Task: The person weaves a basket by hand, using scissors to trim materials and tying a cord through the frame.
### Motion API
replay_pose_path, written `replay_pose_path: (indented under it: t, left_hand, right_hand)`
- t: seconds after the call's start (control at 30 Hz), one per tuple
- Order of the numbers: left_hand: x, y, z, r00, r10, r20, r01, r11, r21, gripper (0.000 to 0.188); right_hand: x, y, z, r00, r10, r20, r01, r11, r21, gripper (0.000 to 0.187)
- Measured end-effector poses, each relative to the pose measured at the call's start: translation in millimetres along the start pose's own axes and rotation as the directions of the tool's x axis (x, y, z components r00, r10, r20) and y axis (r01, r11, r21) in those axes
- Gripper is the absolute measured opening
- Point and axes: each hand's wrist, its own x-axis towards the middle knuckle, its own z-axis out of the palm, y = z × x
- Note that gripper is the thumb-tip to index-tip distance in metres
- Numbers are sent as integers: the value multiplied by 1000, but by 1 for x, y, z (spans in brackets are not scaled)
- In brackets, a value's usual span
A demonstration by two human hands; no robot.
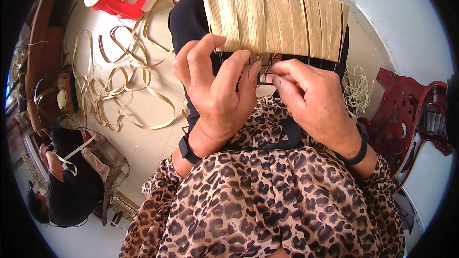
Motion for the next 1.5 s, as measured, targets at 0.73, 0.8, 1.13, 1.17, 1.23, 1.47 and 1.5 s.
replay_pose_path:
  t: [0.73, 0.8, 1.13, 1.17, 1.23, 1.47, 1.5]
  left_hand:
    - [14, -13, 15, 997, 68, 28, -58, 959, -278, 14]
    - [11, -12, 16, 998, 67, 9, -62, 956, -287, 15]
    - [-3, -8, 22, 996, 70, -57, -79, 979, -186, 17]
    - [-4, -7, 22, 997, 44, -56, -53, 985, -166, 16]
    - [-7, -5, 22, 998, 23, -55, -30, 990, -138, 14]
    - [-14, -5, 5, 971, -217, -96, 200, 966, -161, 26]
    - [-18, -8, -2, 973, -211, -96, 195, 969, -151, 26]
  right_hand:
    - [6, -12, -4, 644, 525, 557, -627, -55, 777, 19]
    - [8, -12, -3, 625, 551, 552, -635, -53, 771, 18]
    - [7, -6, -3, 622, 508, 596, -635, -118, 763, 16]
    - [7, -6, -2, 635, 499, 590, -631, -104, 768, 17]
    - [6, -6, -3, 651, 483, 585, -627, -92, 773, 18]
    - [-7, -4, -15, 772, 413, 483, -635, 465, 617, 38]
    - [-9, -4, -18, 822, 364, 438, -563, 639, 524, 41]
